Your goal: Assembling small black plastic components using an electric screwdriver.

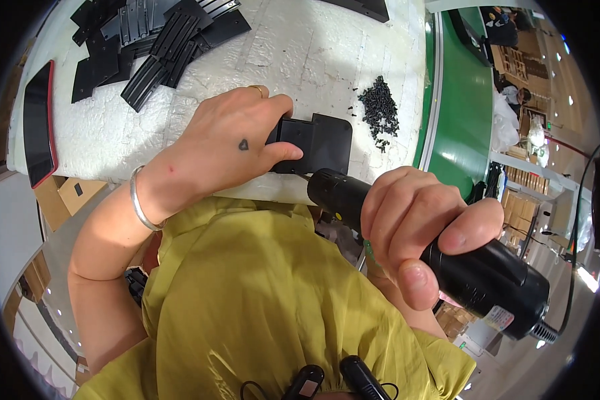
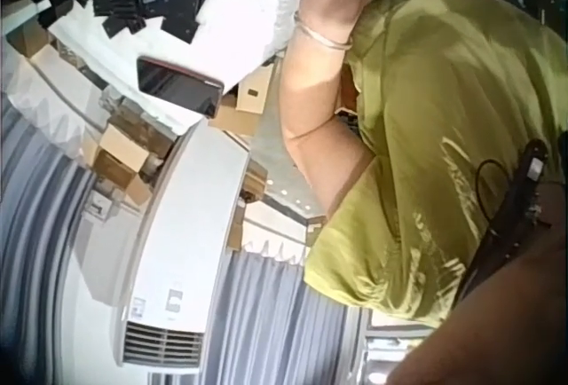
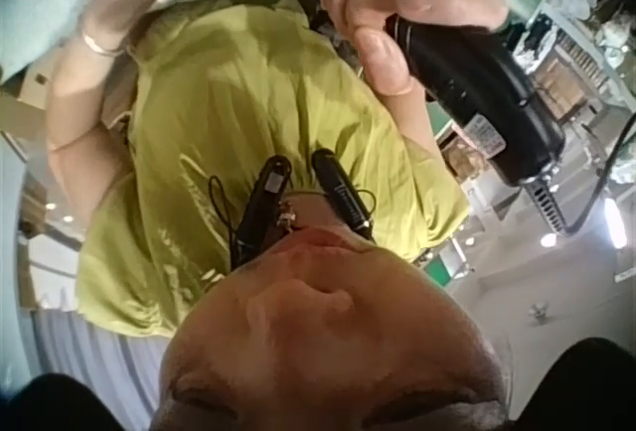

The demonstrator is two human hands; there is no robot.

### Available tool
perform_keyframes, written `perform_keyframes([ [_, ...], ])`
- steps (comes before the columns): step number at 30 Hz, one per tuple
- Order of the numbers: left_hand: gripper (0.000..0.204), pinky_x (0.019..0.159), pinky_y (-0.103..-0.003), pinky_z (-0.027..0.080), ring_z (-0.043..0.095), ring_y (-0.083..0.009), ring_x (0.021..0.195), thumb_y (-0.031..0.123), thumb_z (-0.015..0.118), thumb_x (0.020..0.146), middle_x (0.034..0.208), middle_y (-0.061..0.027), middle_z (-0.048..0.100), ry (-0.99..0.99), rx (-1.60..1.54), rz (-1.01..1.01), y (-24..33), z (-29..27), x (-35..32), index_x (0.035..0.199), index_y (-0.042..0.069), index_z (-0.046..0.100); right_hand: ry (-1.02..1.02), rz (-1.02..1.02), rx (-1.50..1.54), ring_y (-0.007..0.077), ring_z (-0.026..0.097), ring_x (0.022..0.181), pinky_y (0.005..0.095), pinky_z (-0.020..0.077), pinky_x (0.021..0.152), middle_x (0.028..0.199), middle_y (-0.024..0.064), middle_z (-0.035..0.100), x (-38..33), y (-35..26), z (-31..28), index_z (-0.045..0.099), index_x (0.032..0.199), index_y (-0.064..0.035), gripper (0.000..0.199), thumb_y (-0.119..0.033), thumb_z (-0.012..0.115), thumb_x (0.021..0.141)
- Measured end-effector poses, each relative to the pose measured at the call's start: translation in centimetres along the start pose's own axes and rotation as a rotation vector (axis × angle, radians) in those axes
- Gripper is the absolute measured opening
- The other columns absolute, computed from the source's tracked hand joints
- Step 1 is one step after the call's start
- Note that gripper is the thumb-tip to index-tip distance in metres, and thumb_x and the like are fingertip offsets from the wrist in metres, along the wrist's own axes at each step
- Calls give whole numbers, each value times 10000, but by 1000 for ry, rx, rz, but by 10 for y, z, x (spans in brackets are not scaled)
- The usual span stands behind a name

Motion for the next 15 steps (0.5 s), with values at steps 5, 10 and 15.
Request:
perform_keyframes([
  [5,344,679,-379,426,533,-305,757,299,681,732,789,-100,544,18,-23,-9,-2,3,-2,944,57,557,-86,40,-37,105,428,415,247,382,415,547,-30,449,10,-1,4,348,858,-140,317,-76,631,729],
  [10,343,679,-379,425,533,-303,759,294,684,723,790,-99,545,31,-27,-20,-2,5,-3,933,55,557,-45,70,-37,104,415,410,251,382,416,546,-34,437,8,3,7,338,838,-141,331,-78,642,724],
  [15,337,692,-373,423,534,-298,768,287,683,717,793,-100,543,24,-50,-21,-2,4,-1,924,53,557,-31,83,-40,104,439,421,248,384,412,551,-34,454,9,4,8,339,829,-142,335,-87,655,732],
])
Point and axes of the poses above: each hand's wrist, its own x-axis towards the middle knuckle, its own z-axis out of the palm, y = z × x, the point moved 1 cm from there along x, towards the middle knuckle
